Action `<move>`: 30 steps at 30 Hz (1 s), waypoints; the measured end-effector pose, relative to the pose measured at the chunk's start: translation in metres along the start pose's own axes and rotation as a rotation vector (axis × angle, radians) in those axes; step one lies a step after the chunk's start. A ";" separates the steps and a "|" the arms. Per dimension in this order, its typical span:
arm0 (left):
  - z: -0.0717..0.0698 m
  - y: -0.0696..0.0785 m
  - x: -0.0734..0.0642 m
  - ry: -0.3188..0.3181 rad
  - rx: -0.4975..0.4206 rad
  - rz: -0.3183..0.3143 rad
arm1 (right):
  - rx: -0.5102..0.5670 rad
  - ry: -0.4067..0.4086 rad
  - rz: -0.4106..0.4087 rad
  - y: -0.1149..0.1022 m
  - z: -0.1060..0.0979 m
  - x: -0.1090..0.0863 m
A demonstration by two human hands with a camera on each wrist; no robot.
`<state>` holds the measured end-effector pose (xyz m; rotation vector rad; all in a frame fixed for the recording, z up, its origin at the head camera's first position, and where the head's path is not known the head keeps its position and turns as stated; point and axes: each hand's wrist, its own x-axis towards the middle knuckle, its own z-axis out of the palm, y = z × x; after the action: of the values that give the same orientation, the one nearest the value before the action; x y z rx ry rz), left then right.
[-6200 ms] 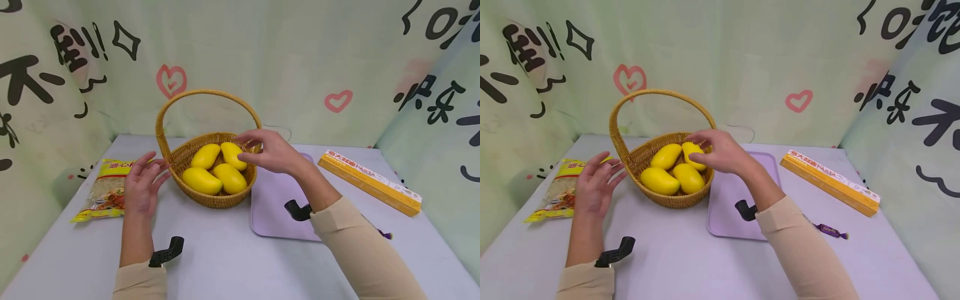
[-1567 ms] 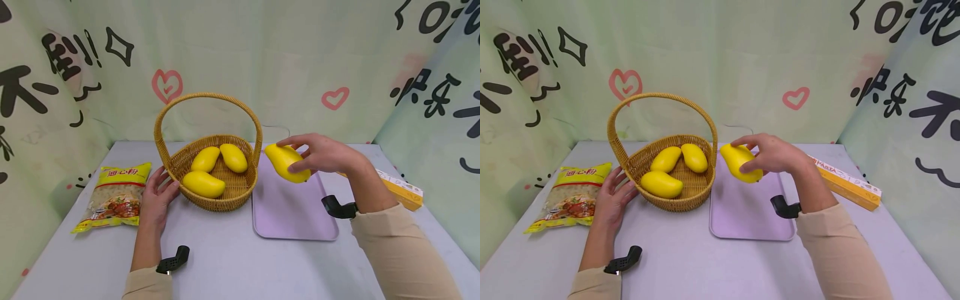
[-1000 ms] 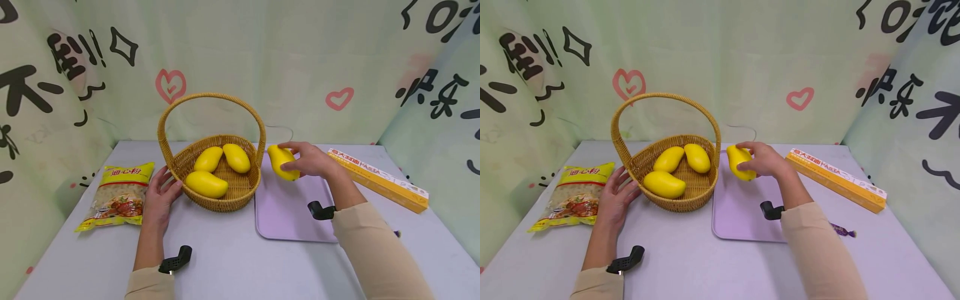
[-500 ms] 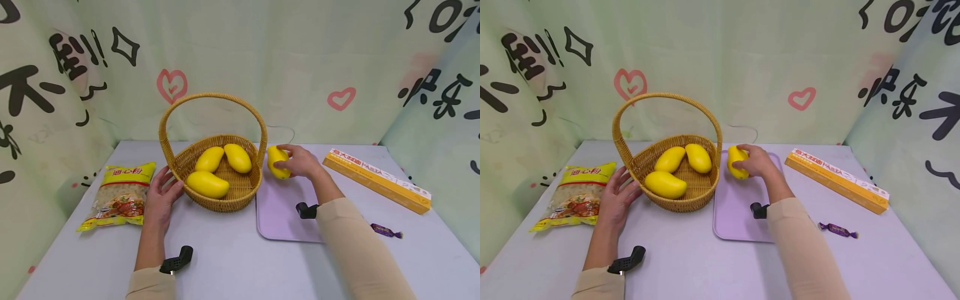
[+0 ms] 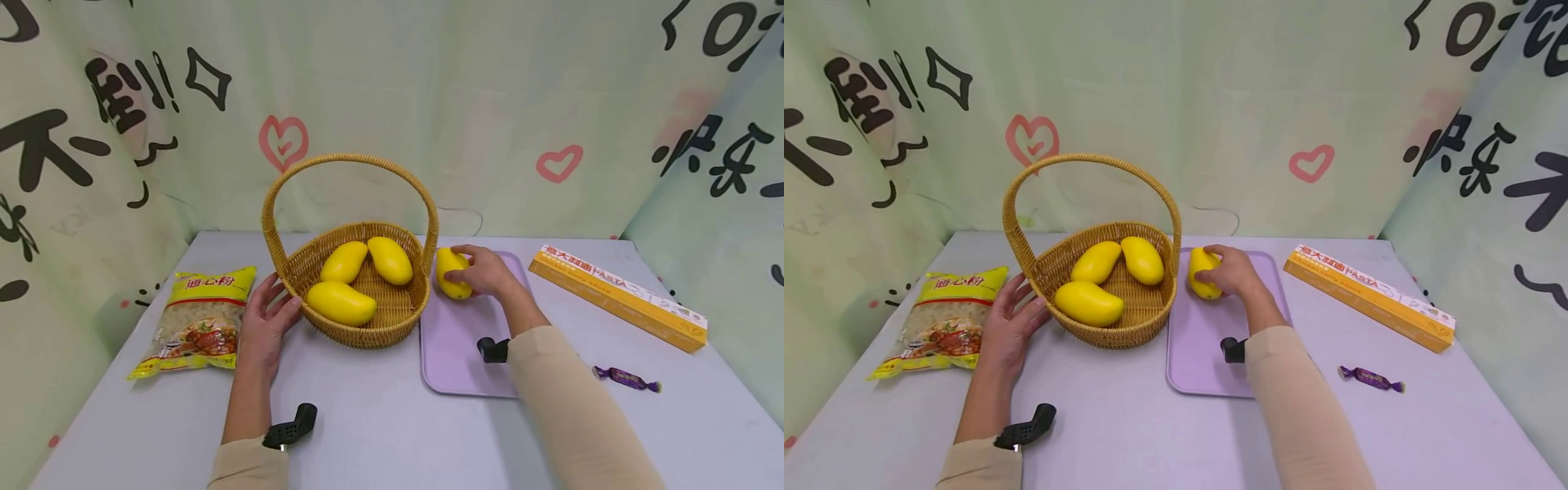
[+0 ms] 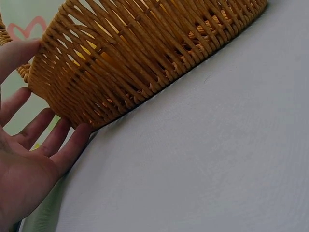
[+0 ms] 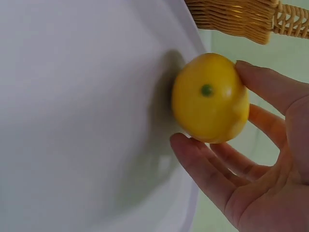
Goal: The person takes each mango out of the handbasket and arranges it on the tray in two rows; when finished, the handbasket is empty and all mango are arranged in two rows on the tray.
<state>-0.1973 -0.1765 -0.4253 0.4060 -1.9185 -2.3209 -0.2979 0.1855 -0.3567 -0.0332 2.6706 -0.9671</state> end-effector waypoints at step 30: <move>0.001 -0.002 0.000 0.005 0.000 0.007 | 0.194 0.159 -0.005 0.008 0.020 0.006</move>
<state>-0.1970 -0.1753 -0.4268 0.4043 -1.9143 -2.3139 -0.2971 0.1782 -0.3780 0.0828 2.7038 -1.2754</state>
